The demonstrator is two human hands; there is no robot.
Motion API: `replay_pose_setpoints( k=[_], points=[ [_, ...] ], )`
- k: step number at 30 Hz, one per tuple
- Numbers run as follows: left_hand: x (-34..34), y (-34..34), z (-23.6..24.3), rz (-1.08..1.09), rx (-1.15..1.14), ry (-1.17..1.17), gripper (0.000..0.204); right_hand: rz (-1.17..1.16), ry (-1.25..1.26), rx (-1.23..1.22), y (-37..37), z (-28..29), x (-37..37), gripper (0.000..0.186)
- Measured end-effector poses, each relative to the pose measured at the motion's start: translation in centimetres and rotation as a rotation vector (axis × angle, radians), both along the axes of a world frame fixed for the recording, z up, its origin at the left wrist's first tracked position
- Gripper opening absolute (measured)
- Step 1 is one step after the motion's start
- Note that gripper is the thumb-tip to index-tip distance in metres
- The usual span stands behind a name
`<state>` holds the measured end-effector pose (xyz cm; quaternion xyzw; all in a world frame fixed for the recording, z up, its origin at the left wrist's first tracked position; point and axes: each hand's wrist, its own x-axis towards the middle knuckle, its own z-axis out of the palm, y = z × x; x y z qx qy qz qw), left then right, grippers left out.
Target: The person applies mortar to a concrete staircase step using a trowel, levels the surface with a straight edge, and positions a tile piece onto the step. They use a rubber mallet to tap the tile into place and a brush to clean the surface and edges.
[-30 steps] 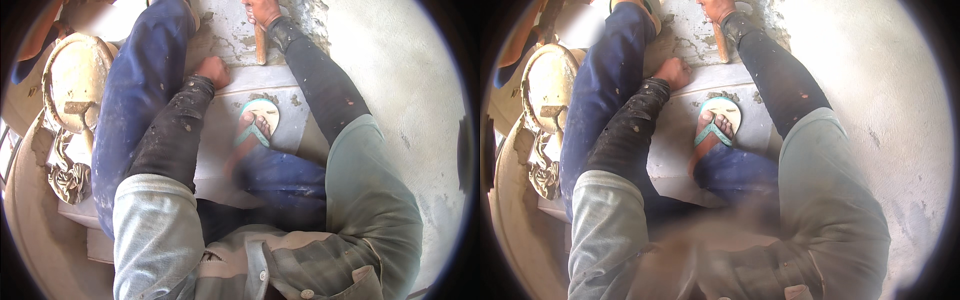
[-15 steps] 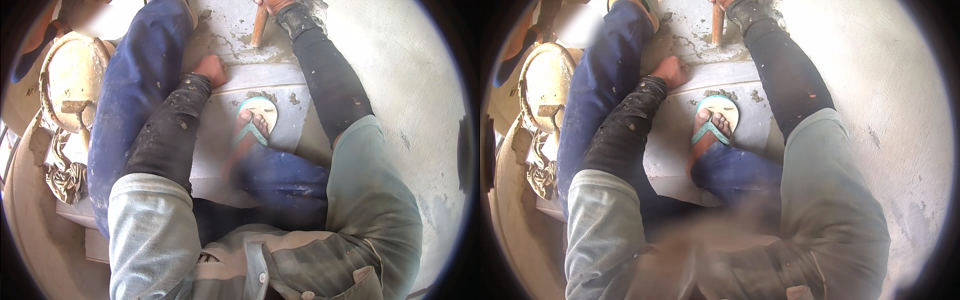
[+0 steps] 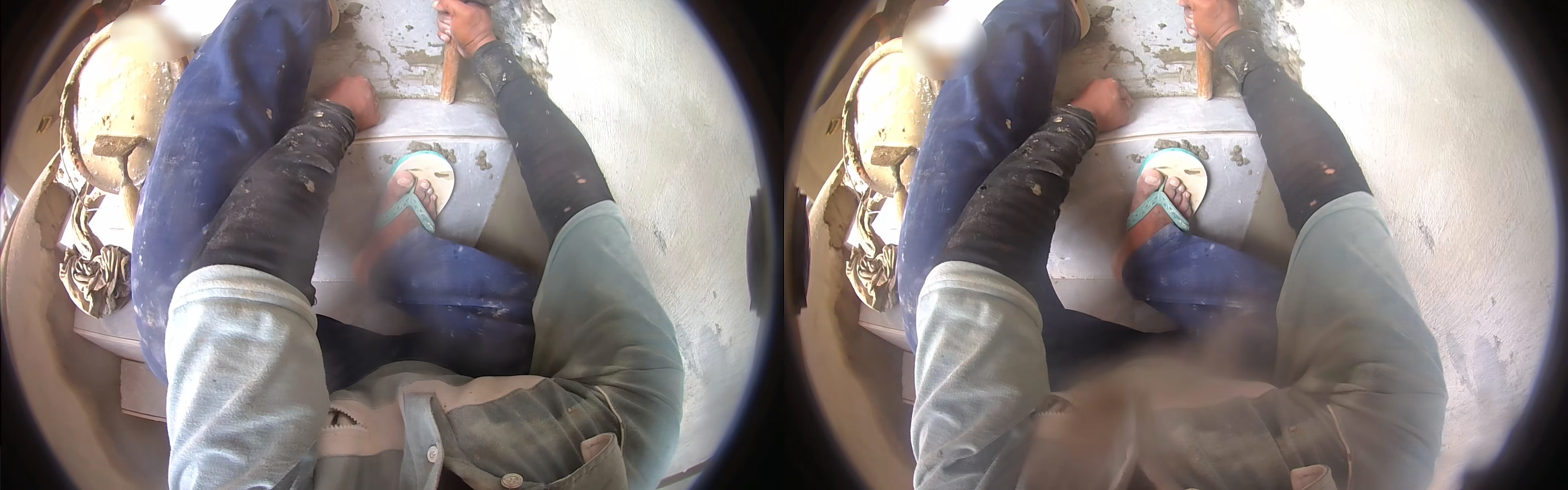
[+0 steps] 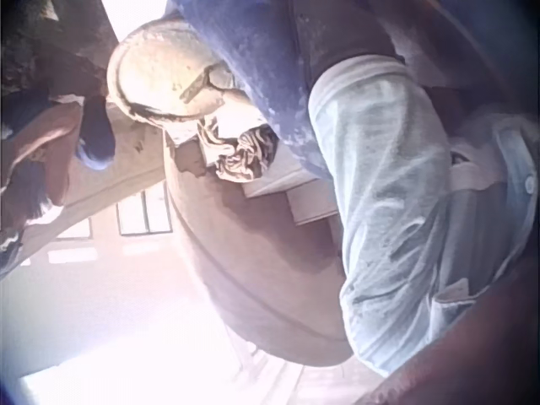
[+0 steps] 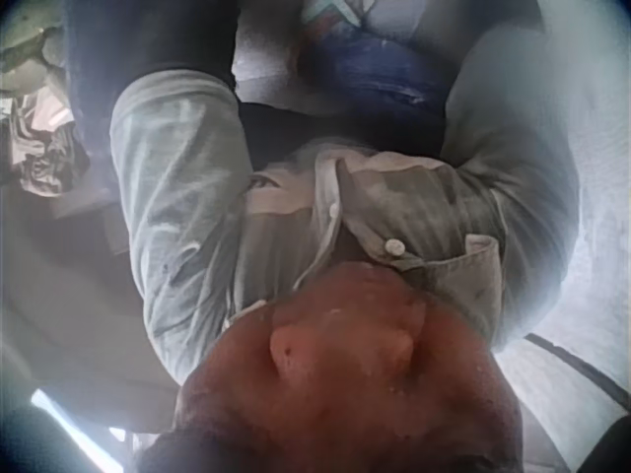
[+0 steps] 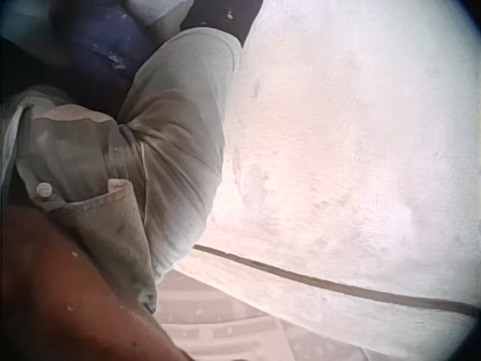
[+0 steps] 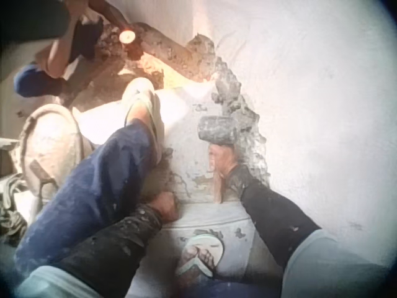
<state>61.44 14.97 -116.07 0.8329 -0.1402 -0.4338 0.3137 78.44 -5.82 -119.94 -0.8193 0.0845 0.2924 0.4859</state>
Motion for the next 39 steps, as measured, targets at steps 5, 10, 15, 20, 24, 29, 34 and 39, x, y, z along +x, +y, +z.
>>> replay_pose_setpoints(
  k=[5,10,15,20,24,29,34,39],
  points=[
    [-0.3,-0.7,-2.2,-0.11,0.063,-0.116,0.026,0.357,-0.198,-0.029,0.4,0.9,2.5,0.024],
    [-0.9,-0.9,-1.8,0.023,0.071,-0.022,0.027,0.736,-0.593,-0.099,-3.5,0.3,0.5,0.013],
    [-2.6,-2.2,-7.4,-0.006,0.043,-0.082,0.03,1.148,-1.178,-0.205,-1.9,-0.1,-1.8,0.013],
    [-1.9,-2.1,-7.1,-0.01,0.032,-0.106,0.031,0.096,-0.097,0.247,-0.8,2.3,5.8,0.019],
    [-0.7,-1.3,-5.4,-0.106,0.082,-0.091,0.031,-0.177,0.051,0.178,0.3,4.1,2.1,0.022],
    [-1.7,-1.2,-6.0,-0.077,0.051,-0.101,0.031,-0.147,0.092,0.172,0.0,1.4,1.2,0.025],
    [-0.1,-0.8,-1.3,0.018,0.059,-0.03,0.031,-0.323,0.175,0.376,-1.1,1.1,3.1,0.031],
    [-1.3,-0.9,-5.0,-0.164,0.03,-0.159,0.031,-0.236,0.187,0.15,0.7,0.7,0.7,0.028]
  ],
)
